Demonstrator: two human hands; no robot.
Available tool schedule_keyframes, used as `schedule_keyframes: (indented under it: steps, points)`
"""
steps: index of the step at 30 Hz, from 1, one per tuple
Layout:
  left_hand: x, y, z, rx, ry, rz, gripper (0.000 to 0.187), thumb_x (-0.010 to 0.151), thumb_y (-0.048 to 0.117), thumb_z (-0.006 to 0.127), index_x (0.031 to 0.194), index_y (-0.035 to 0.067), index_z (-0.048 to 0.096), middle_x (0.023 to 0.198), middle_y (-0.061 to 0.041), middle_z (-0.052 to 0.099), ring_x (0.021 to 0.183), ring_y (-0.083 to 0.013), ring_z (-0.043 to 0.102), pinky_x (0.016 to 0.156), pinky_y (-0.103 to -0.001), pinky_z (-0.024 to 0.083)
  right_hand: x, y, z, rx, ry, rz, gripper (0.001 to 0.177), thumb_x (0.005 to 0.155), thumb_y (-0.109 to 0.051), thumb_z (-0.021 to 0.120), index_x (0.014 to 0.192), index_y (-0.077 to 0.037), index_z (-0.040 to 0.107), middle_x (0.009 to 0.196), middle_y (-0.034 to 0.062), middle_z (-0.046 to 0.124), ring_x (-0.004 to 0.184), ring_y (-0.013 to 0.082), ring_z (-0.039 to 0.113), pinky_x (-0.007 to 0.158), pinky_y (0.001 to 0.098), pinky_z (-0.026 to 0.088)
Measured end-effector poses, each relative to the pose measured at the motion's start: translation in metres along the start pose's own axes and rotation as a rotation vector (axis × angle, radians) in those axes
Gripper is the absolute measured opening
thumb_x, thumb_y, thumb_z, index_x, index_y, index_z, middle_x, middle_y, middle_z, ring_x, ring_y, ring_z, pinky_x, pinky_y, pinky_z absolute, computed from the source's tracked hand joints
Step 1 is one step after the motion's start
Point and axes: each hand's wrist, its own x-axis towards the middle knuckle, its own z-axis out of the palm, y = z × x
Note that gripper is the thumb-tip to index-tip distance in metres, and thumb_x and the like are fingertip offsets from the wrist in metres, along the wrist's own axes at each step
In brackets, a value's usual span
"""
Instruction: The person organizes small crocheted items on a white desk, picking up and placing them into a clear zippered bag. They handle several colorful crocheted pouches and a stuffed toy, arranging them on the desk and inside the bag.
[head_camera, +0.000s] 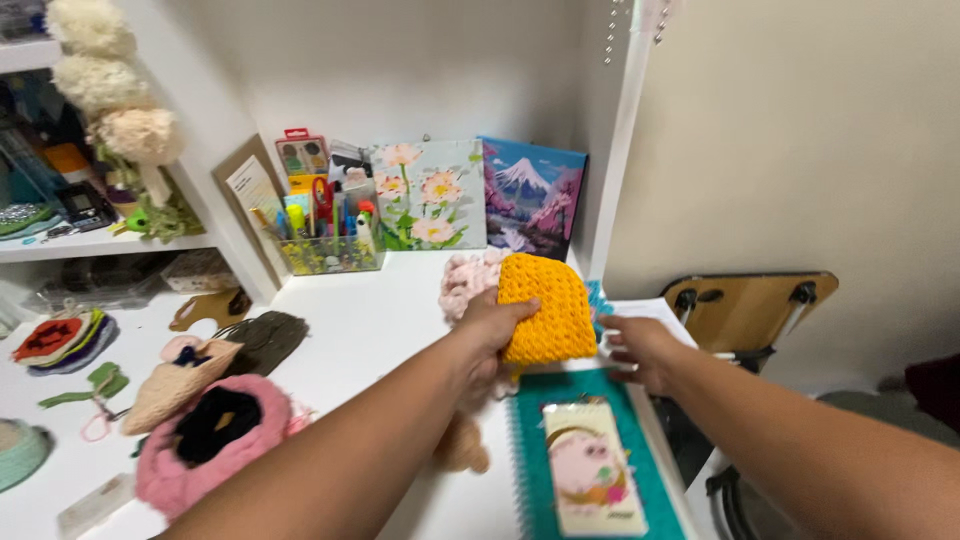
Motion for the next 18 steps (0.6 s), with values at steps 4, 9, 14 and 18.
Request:
schedule_keyframes:
  steps: [4, 9, 14, 18]
  points:
    - [0.071, -0.002, 0.030, 0.020, -0.013, 0.153, 0.037, 0.093, 0.002, 0.063, 0.130, 0.001, 0.060, 0.114, -0.017, 0.074, 0.097, -0.0318, 0.076, 0.080, -0.047, 0.064, 0.013, -0.008, -0.016, -0.053, -0.105, -0.037, 0.046, 0.094, -0.031, 0.062, 0.135, -0.012, 0.061, 0.132, 0.0091, 0.055, 0.118, 0.0278, 0.052, 0.089, 0.0476, 0.052]
    - [0.133, -0.017, 0.041, 0.220, 0.139, 0.195, 0.037, 0.093, 0.001, 0.065, 0.128, 0.003, 0.055, 0.115, -0.018, 0.072, 0.098, -0.0320, 0.074, 0.080, -0.047, 0.064, 0.026, -0.023, -0.031, -0.331, -0.035, -0.416, 0.056, 0.087, -0.016, 0.069, 0.139, -0.014, 0.052, 0.141, 0.0093, 0.058, 0.127, 0.0283, 0.059, 0.099, 0.0415, 0.051]
    - [0.144, -0.043, 0.024, 0.531, 0.125, 0.172, 0.045, 0.089, 0.006, 0.069, 0.132, 0.003, 0.055, 0.119, -0.017, 0.072, 0.103, -0.0278, 0.074, 0.087, -0.040, 0.061, 0.036, -0.037, -0.028, -0.739, -0.153, -1.069, 0.068, 0.079, -0.005, 0.063, 0.145, -0.009, 0.048, 0.155, 0.0190, 0.041, 0.147, 0.0361, 0.035, 0.121, 0.0426, 0.027]
    - [0.137, -0.049, 0.013, 0.847, 0.285, 0.297, 0.064, 0.085, 0.012, 0.080, 0.139, 0.003, 0.046, 0.128, -0.017, 0.063, 0.115, -0.0255, 0.065, 0.097, -0.034, 0.052, 0.035, -0.038, -0.012, -1.013, -0.315, -1.201, 0.061, 0.094, -0.019, 0.064, 0.150, -0.007, 0.042, 0.163, 0.0223, 0.030, 0.153, 0.0397, 0.023, 0.123, 0.0450, 0.021]
